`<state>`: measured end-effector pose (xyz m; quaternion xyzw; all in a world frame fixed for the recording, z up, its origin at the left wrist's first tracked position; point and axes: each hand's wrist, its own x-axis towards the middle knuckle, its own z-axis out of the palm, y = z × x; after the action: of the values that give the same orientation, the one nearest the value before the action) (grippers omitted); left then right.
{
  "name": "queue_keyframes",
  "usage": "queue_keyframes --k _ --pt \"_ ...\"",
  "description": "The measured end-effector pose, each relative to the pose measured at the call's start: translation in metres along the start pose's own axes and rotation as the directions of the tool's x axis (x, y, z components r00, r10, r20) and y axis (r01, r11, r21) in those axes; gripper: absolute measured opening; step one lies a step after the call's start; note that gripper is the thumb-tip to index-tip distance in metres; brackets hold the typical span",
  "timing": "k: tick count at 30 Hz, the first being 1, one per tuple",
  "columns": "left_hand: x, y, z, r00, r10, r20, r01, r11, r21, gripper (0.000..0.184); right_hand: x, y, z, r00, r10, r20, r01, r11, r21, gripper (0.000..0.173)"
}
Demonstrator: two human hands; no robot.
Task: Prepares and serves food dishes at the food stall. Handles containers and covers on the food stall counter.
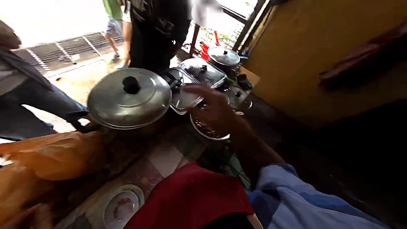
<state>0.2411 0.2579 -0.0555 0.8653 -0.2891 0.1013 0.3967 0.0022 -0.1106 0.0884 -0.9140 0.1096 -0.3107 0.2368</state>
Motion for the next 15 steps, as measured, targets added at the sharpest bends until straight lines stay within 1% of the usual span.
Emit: queue_keyframes --k 1,2,3,4,6,8,10,12,14,15 --pt "-0.008 -0.006 0.018 0.996 0.050 0.069 -0.047 0.998 -0.049 0.037 -0.013 0.015 -0.025 0.993 0.066 -0.095 -0.069 0.997 -0.033 0.041" --pt "-0.014 -0.001 0.034 0.988 0.060 0.145 -0.046 0.994 -0.099 0.039 -0.027 0.028 -0.048 0.970 0.161 -0.180 -0.178 0.981 -0.080 0.039" --pt "-0.019 0.012 0.047 0.974 0.054 0.222 -0.023 0.990 -0.139 0.039 -0.041 0.039 -0.068 0.931 0.267 -0.248 -0.306 0.943 -0.134 0.038" --pt "-0.021 0.028 0.059 0.955 0.054 0.292 -0.004 0.986 -0.169 0.038 -0.052 0.051 -0.086 0.886 0.355 -0.299 -0.418 0.891 -0.178 0.038" --pt "-0.026 0.057 0.081 0.910 0.085 0.407 -0.008 0.982 -0.186 0.036 -0.071 0.087 -0.110 0.812 0.468 -0.349 -0.562 0.789 -0.249 0.038" --pt "-0.031 0.080 0.103 0.868 0.137 0.478 -0.053 0.981 -0.185 0.037 -0.089 0.135 -0.127 0.737 0.596 -0.317 -0.674 0.678 -0.292 0.036" --pt "-0.037 0.102 0.123 0.843 0.172 0.510 -0.092 0.980 -0.179 0.039 -0.104 0.187 -0.136 0.638 0.720 -0.273 -0.769 0.580 -0.268 0.031" --pt "-0.044 0.123 0.140 0.828 0.179 0.532 -0.103 0.980 -0.170 0.041 -0.116 0.236 -0.144 0.534 0.814 -0.229 -0.841 0.486 -0.237 0.028" --pt "-0.053 0.144 0.155 0.813 0.172 0.557 -0.099 0.982 -0.159 0.042 -0.124 0.279 -0.152 0.471 0.869 -0.147 -0.864 0.422 -0.274 0.027" --pt "-0.058 0.156 0.163 0.803 0.149 0.577 -0.079 0.986 -0.144 0.042 -0.127 0.298 -0.155 0.466 0.882 -0.074 -0.850 0.422 -0.316 0.027"
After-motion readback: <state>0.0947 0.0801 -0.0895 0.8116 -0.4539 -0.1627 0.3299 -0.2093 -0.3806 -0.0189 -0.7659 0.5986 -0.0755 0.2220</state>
